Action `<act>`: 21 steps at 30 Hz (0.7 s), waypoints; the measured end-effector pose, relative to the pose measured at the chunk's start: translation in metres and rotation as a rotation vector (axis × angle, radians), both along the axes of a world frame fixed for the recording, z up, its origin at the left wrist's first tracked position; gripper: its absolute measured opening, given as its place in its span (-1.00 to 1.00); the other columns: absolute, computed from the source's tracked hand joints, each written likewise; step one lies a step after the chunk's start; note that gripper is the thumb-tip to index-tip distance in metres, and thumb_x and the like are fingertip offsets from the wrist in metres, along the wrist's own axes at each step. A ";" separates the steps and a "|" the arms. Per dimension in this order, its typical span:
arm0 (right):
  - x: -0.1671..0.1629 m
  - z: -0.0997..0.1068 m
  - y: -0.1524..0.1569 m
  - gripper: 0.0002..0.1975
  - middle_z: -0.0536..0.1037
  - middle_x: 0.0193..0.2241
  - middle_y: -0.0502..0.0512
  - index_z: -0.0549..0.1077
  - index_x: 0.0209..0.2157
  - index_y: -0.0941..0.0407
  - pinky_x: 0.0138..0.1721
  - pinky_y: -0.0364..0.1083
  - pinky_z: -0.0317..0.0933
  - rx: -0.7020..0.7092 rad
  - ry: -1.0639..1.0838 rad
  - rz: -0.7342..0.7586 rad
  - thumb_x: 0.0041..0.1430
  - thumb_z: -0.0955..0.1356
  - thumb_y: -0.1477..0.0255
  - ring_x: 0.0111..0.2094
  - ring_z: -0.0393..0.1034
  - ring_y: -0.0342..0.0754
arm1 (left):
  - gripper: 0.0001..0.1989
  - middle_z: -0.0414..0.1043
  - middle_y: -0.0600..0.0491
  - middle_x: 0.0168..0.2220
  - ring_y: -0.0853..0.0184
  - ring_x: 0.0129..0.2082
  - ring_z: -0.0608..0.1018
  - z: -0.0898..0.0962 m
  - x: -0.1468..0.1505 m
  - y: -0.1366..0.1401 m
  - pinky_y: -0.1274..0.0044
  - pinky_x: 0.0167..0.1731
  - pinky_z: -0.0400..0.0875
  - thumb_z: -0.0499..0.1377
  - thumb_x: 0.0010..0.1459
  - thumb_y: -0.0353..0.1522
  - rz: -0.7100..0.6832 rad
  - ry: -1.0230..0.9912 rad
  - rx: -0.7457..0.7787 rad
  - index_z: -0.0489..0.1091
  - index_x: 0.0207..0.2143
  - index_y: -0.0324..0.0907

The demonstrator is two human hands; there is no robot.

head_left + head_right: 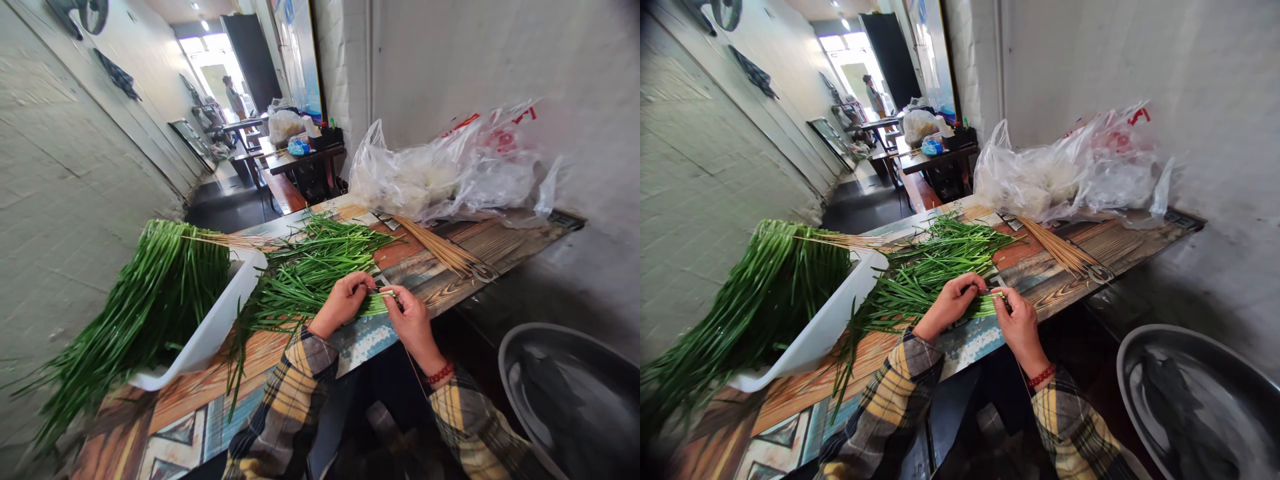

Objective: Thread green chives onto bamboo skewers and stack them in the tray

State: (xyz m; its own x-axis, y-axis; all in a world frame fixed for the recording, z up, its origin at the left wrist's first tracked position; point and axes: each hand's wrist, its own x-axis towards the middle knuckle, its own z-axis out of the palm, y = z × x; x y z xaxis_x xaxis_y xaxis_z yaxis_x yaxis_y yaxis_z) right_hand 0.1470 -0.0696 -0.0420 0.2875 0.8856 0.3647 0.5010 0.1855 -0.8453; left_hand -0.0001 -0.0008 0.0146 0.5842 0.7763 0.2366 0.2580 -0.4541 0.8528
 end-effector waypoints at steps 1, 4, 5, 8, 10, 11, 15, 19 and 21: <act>0.000 0.000 0.000 -0.70 0.56 -0.41 0.08 0.48 -0.22 0.12 -0.33 -0.12 0.26 0.001 0.002 0.001 0.24 0.22 0.24 -0.38 0.43 -0.05 | -0.85 0.38 0.06 -0.40 0.41 -0.37 0.40 0.002 -0.001 0.000 0.60 -0.32 0.31 0.01 0.13 -0.47 -0.008 -0.001 -0.002 0.38 -0.38 -0.25; 0.000 0.001 -0.001 -0.70 0.56 -0.39 0.08 0.48 -0.21 0.13 -0.33 -0.12 0.26 0.002 0.011 0.002 0.24 0.22 0.25 -0.37 0.44 -0.06 | -0.89 0.40 0.03 -0.37 0.40 -0.36 0.41 0.005 -0.003 -0.002 0.59 -0.30 0.32 0.10 0.12 -0.40 -0.063 0.010 0.008 0.40 -0.36 -0.26; 0.000 0.001 -0.001 -0.70 0.56 -0.39 0.08 0.48 -0.21 0.13 -0.33 -0.13 0.26 0.002 0.013 0.001 0.24 0.22 0.24 -0.37 0.44 -0.06 | -0.90 0.41 0.03 -0.36 0.39 -0.34 0.42 0.006 -0.004 -0.002 0.58 -0.28 0.33 0.13 0.11 -0.39 -0.086 0.023 0.020 0.41 -0.36 -0.26; 0.000 0.000 -0.001 -0.69 0.56 -0.40 0.08 0.48 -0.22 0.13 -0.34 -0.13 0.26 0.001 0.010 0.001 0.24 0.22 0.23 -0.38 0.44 -0.06 | -0.92 0.44 0.01 -0.35 0.37 -0.30 0.44 0.006 -0.005 -0.001 0.56 -0.22 0.33 0.16 0.09 -0.41 -0.118 0.060 0.047 0.42 -0.40 -0.25; 0.000 0.000 0.000 -0.69 0.57 -0.39 0.09 0.48 -0.22 0.13 -0.33 -0.12 0.27 0.004 -0.001 -0.005 0.24 0.23 0.23 -0.38 0.45 -0.05 | -0.89 0.44 0.02 -0.38 0.38 -0.33 0.44 0.004 -0.004 0.001 0.57 -0.25 0.32 0.15 0.11 -0.40 -0.075 0.058 0.045 0.42 -0.43 -0.26; 0.000 0.000 0.000 -0.69 0.57 -0.39 0.09 0.48 -0.22 0.13 -0.33 -0.12 0.27 0.007 -0.005 -0.006 0.24 0.23 0.23 -0.37 0.45 -0.05 | -0.88 0.43 0.02 -0.40 0.39 -0.35 0.44 0.002 -0.004 0.001 0.58 -0.28 0.32 0.15 0.11 -0.39 -0.044 0.051 0.039 0.42 -0.44 -0.26; 0.000 0.001 -0.001 -0.69 0.58 -0.41 0.09 0.48 -0.23 0.11 -0.34 -0.11 0.28 0.017 0.000 0.003 0.23 0.23 0.22 -0.40 0.45 -0.04 | -0.85 0.42 0.05 -0.44 0.42 -0.42 0.42 -0.006 0.000 0.003 0.60 -0.36 0.31 0.14 0.12 -0.37 0.044 0.027 0.010 0.42 -0.44 -0.27; 0.000 0.003 -0.002 -0.69 0.58 -0.40 0.09 0.48 -0.22 0.11 -0.36 -0.11 0.29 0.005 0.014 0.021 0.23 0.23 0.22 -0.40 0.46 -0.04 | -0.87 0.44 0.05 -0.44 0.42 -0.42 0.43 -0.010 0.003 0.003 0.60 -0.37 0.32 0.14 0.10 -0.39 0.077 0.011 0.010 0.43 -0.43 -0.27; 0.000 0.003 -0.002 -0.69 0.57 -0.41 0.09 0.48 -0.22 0.12 -0.38 -0.12 0.29 -0.009 0.024 0.023 0.23 0.23 0.21 -0.40 0.46 -0.04 | -0.88 0.45 0.05 -0.45 0.42 -0.42 0.44 -0.010 0.004 0.002 0.59 -0.36 0.32 0.15 0.09 -0.41 0.084 0.005 0.021 0.44 -0.44 -0.27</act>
State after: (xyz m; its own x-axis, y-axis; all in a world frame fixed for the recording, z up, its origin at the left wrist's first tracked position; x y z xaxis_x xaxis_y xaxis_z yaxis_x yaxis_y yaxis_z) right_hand 0.1470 -0.0720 -0.0395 0.2751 0.8954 0.3500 0.4764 0.1893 -0.8586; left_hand 0.0036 0.0014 0.0048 0.5187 0.8174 0.2506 0.2999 -0.4485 0.8420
